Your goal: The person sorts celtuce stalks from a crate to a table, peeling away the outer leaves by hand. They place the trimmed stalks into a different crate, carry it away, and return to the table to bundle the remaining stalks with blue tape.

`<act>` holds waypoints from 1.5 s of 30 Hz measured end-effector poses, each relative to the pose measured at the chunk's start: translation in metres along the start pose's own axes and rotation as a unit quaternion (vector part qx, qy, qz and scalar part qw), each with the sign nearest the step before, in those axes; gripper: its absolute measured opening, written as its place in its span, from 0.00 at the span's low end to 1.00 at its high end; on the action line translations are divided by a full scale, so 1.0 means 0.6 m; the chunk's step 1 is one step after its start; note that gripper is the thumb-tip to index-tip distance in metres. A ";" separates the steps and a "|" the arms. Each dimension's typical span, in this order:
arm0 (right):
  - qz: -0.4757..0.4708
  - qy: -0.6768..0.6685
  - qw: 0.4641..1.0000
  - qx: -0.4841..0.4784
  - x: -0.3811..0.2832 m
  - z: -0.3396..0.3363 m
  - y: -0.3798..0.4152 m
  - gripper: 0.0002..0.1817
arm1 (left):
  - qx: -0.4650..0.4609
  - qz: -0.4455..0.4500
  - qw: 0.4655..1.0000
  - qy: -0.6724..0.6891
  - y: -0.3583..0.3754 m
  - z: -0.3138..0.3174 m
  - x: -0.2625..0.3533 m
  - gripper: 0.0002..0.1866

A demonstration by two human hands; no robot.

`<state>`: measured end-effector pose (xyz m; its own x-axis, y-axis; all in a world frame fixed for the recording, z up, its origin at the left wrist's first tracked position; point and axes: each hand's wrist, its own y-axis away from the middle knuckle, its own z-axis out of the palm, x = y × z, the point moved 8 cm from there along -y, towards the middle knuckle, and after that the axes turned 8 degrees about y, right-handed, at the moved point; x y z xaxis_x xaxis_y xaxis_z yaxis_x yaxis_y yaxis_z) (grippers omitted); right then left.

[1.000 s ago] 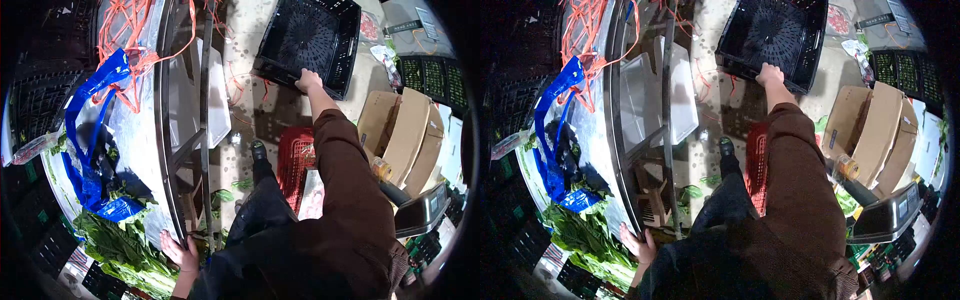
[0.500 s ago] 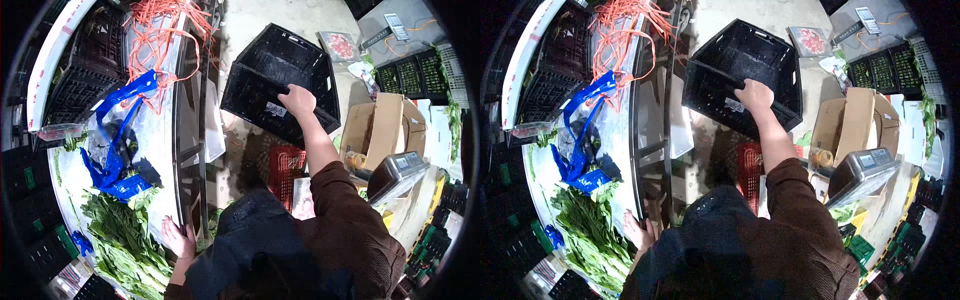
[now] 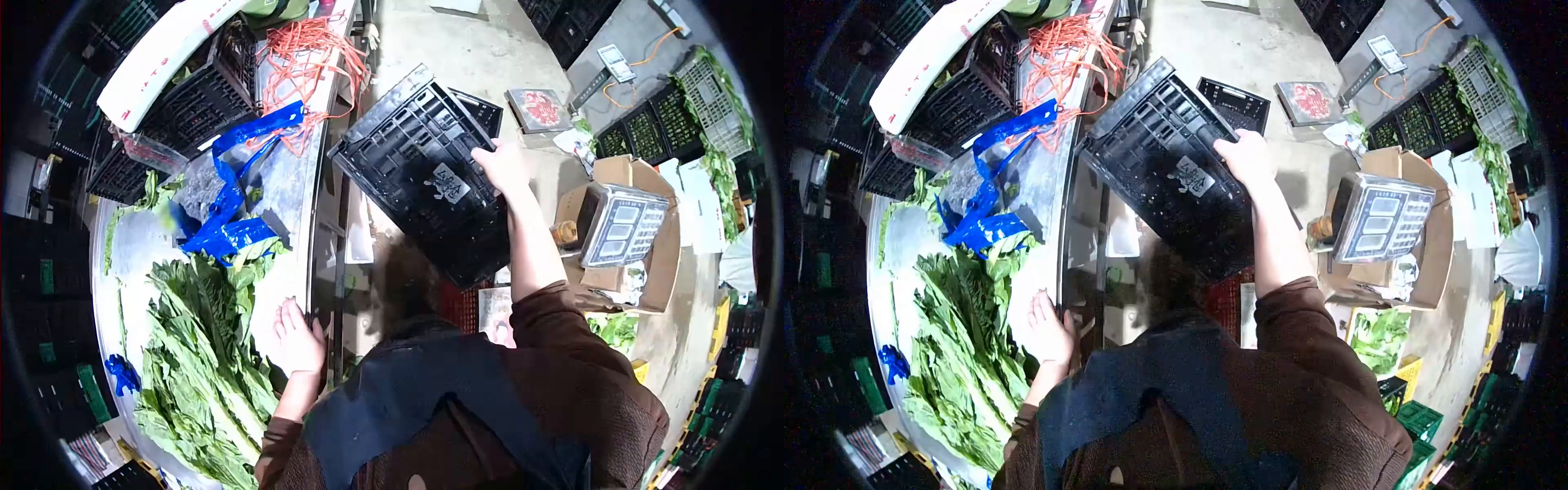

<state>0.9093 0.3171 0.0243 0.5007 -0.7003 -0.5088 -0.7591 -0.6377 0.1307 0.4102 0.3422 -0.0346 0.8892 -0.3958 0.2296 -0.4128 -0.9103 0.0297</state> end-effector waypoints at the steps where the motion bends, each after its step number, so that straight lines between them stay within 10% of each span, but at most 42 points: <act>1: -0.003 0.006 1.000 0.013 -0.005 -0.013 0.021 0.25 | -0.003 -0.005 1.000 0.002 0.001 0.001 -0.002 0.37; 7: 0.001 -0.330 0.944 0.012 -0.016 -0.048 0.209 0.15 | 0.059 0.015 0.998 0.011 0.021 -0.003 -0.003 0.37; 13: 0.027 -0.382 0.923 -0.046 -0.014 -0.039 0.437 0.11 | 0.152 0.115 0.951 0.242 0.067 -0.048 0.015 0.37; 14: 0.017 -0.401 0.913 -0.071 -0.026 -0.039 0.473 0.08 | 0.110 0.114 0.915 0.370 0.093 -0.049 0.023 0.37; 16: 0.000 -0.444 0.889 -0.116 -0.051 -0.042 0.536 0.06 | 0.111 0.394 0.610 0.678 0.170 -0.092 0.080 0.37; 19: -0.042 -0.470 0.858 -0.204 -0.080 -0.022 0.578 0.04 | -0.065 0.040 0.690 0.720 0.230 -0.127 0.112 0.29; 24: -0.167 -0.577 0.723 -0.340 -0.176 -0.036 0.664 0.10 | -0.015 -0.073 0.662 0.746 0.275 -0.177 0.012 0.23; 32: -0.091 -0.773 0.465 -0.422 -0.220 -0.016 0.790 0.11 | -0.046 -0.116 0.715 0.688 0.389 -0.222 -0.039 0.30; 45: -0.021 -0.739 0.600 -0.306 -0.083 -0.141 1.012 0.20 | -0.073 -0.136 0.797 0.584 0.620 -0.225 0.042 0.30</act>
<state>0.4588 -0.0622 0.2012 -0.7445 0.0815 -0.6626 -0.2378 -0.9598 0.1492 0.2524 0.0099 0.1136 0.1950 0.2746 0.9416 -0.3310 -0.8853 0.3267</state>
